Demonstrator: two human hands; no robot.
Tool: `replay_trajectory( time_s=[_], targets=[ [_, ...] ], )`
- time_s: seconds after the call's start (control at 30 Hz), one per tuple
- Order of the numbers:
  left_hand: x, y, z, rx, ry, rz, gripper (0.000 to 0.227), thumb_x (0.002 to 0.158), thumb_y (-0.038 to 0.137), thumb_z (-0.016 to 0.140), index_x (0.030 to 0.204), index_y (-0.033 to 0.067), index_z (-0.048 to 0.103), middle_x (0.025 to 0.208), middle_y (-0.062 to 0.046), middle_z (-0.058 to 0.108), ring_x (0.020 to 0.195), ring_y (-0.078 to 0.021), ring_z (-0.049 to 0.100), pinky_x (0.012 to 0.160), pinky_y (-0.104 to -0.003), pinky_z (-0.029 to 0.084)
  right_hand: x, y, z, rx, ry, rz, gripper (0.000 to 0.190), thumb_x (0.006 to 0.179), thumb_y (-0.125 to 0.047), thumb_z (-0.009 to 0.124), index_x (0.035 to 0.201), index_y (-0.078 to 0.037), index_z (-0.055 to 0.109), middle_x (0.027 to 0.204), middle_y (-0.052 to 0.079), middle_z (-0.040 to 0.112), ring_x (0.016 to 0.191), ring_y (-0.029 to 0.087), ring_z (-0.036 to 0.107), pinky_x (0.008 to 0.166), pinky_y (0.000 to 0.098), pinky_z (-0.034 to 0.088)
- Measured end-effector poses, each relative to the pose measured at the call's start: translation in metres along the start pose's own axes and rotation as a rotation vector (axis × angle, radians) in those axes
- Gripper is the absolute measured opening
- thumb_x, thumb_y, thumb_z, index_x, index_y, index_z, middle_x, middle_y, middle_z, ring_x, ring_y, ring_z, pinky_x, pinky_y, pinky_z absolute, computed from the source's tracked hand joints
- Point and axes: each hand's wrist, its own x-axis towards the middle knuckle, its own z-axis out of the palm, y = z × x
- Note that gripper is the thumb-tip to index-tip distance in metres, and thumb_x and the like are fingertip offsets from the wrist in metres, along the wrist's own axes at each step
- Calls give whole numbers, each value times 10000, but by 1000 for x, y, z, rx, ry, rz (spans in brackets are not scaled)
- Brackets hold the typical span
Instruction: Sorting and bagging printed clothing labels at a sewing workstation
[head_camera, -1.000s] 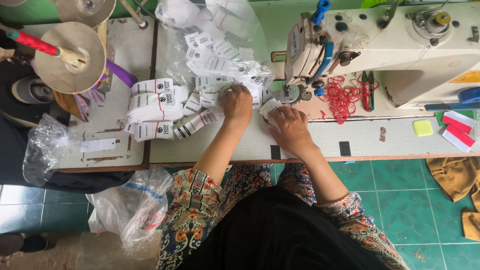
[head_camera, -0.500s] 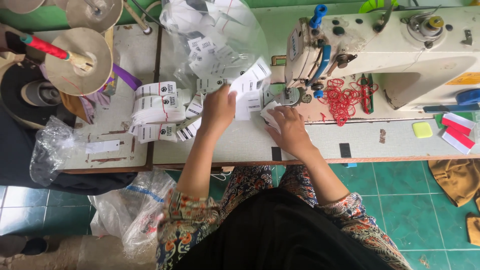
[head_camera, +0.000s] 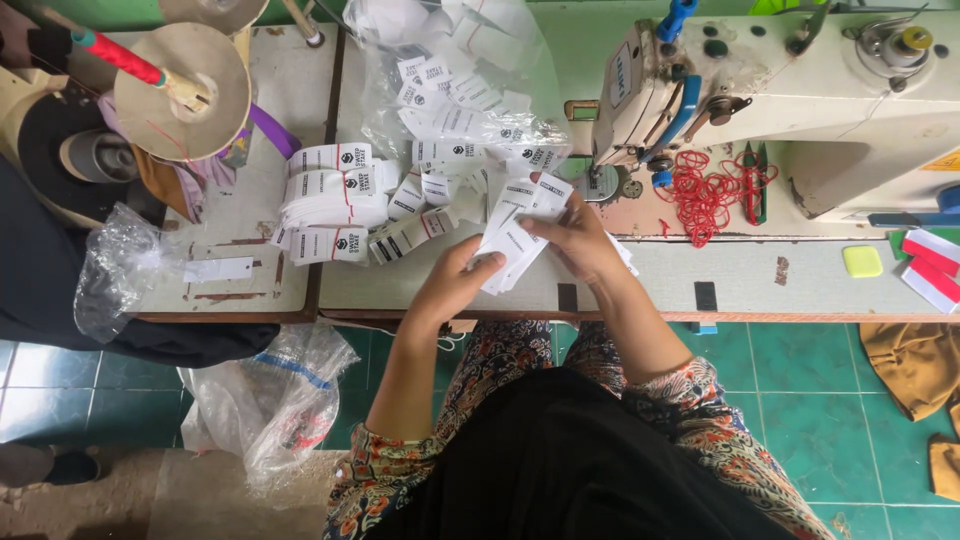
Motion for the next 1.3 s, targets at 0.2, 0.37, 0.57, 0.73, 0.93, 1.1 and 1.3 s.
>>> replay_trajectory(
  time_s=[0.2,0.37,0.57,0.73,0.93,1.1,1.3],
  targets=[
    [2,27,-26,175,-133,29,385,1034,130,558,1375,-46,574,1183,-298,683,600,-156,634,564,-269,515,-6,-32,-11,-422,-181,-422,659,873,-28,767,1429,103,439,1195,338,568,1175,524,533,962,678,436],
    [-1,86,-27,566,-388,-57,437,1001,97,561,1423,-16,565,1392,-236,601,1273,-347,597,1097,-460,441,-17,-80,14,-860,-552,-579,645,813,-143,833,1374,52,581,1190,312,652,1149,526,600,1054,668,405],
    [10,75,-35,433,-37,81,440,963,71,606,1390,-14,545,1247,-334,643,1000,-424,720,827,-438,604,-18,-30,7,-764,-395,-175,433,973,-220,695,1270,87,621,862,303,718,760,459,748,681,542,617],
    [31,13,-25,501,260,165,446,997,144,595,1403,-21,511,1271,-291,614,1181,-421,629,987,-504,532,-11,-8,8,-715,-193,-66,524,937,-226,736,1358,44,579,885,278,716,785,416,745,687,495,596],
    [31,-25,-4,618,258,91,367,976,99,608,1333,15,593,1207,-200,663,1117,-324,666,947,-443,535,-18,22,19,-1114,-14,-16,605,881,-155,748,1429,-35,522,952,289,718,830,412,746,674,440,624],
    [36,-43,9,620,186,37,439,938,55,632,1358,-46,551,1224,-235,608,1091,-361,687,898,-441,584,-16,30,17,-1493,99,-264,488,856,-273,785,1288,-74,678,1078,220,711,1042,386,706,799,450,604],
    [34,-51,7,604,242,107,414,916,-41,590,1328,-70,559,1193,-256,584,1082,-433,674,885,-474,584,-14,38,31,-1664,108,-227,633,851,-586,744,1242,-90,697,1130,160,681,1135,320,621,913,473,497]
  ],
)
